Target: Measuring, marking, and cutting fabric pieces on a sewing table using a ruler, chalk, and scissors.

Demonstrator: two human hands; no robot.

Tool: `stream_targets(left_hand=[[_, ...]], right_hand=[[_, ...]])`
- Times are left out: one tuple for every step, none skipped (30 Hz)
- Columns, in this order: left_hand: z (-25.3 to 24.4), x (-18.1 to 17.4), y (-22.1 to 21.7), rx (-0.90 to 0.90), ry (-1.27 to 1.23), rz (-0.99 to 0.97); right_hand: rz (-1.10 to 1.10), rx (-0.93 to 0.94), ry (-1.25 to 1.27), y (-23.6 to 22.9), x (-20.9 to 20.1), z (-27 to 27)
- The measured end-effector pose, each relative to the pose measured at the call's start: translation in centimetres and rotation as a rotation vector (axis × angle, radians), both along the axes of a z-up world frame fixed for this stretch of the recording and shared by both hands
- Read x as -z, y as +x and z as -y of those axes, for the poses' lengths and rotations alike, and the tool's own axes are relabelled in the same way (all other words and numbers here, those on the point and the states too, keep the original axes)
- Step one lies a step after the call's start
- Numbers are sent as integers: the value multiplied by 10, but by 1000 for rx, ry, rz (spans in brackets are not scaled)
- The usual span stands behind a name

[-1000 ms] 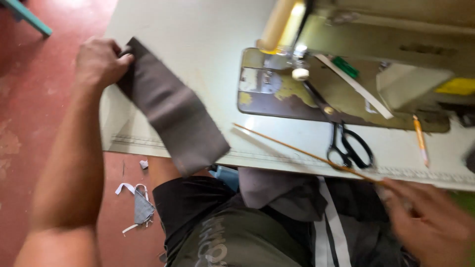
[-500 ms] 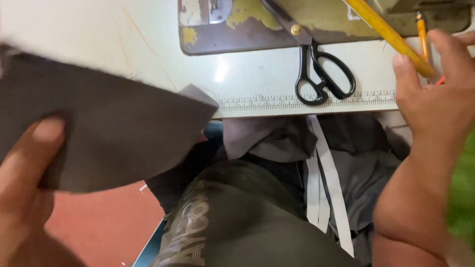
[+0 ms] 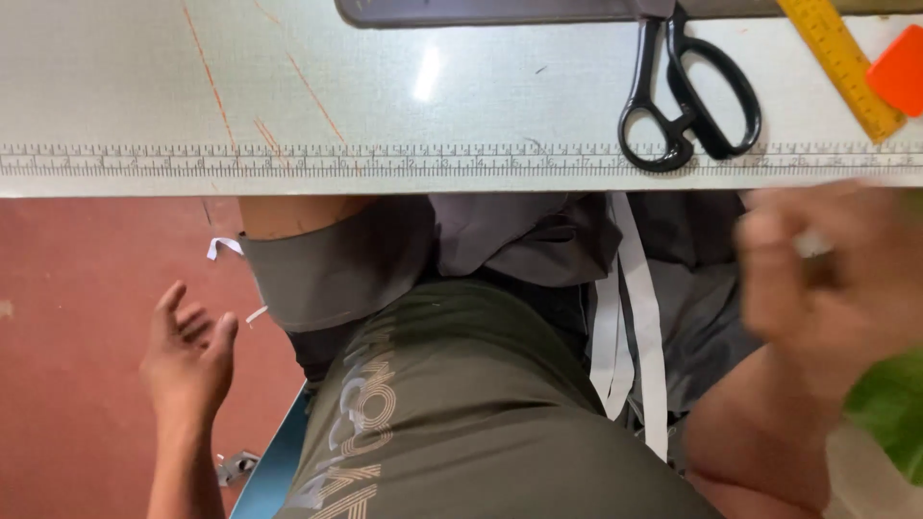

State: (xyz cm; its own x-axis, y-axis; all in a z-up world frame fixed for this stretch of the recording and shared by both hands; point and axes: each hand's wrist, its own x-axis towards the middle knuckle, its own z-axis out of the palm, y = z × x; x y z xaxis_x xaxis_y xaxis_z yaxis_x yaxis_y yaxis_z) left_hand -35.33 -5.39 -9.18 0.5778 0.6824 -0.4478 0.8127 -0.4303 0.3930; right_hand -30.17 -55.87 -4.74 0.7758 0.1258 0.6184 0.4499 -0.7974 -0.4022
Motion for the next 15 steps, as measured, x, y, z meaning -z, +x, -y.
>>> stream_targets(left_hand=[[-11,15,-6,263,167,159],[-21,31,-10,533,323,322],[-16,26,-7,531,318,321],[-11,21,-2,702,392,478],[-5,16,2,873,464,636],[13,4,9,869,460,649],[31,-10,16,1002,327,678],[47,-25,23,1132,197,708],[66,-25,31,1126,201,721],[85,-27,36,1260,85,715],[104,-28,41,1391,-33,706],[121,-18,48,1388,-35,713],[139,-7,56,1455,-66,637],[158,3,63,1524,-104,556],[166,32,72,1525,-113,560]], right_hand=[[-172,-43,-11,-1,-9,-21],[-341,-82,-27,-2,-18,-42],[-343,-82,-32,4,19,-39],[-564,-2,-183,10,55,-35],[-782,85,-334,16,89,-29],[-773,91,-343,22,110,-29],[-911,116,-219,28,130,-29],[-1044,135,-88,37,151,-31],[-1030,135,-93,39,168,-25],[-879,155,21,38,186,-19],[-727,173,134,37,204,-13],[-722,173,128,36,204,-13],[-781,152,164,37,206,-13],[-845,136,199,33,206,-11],[-847,143,193,33,211,-11]])
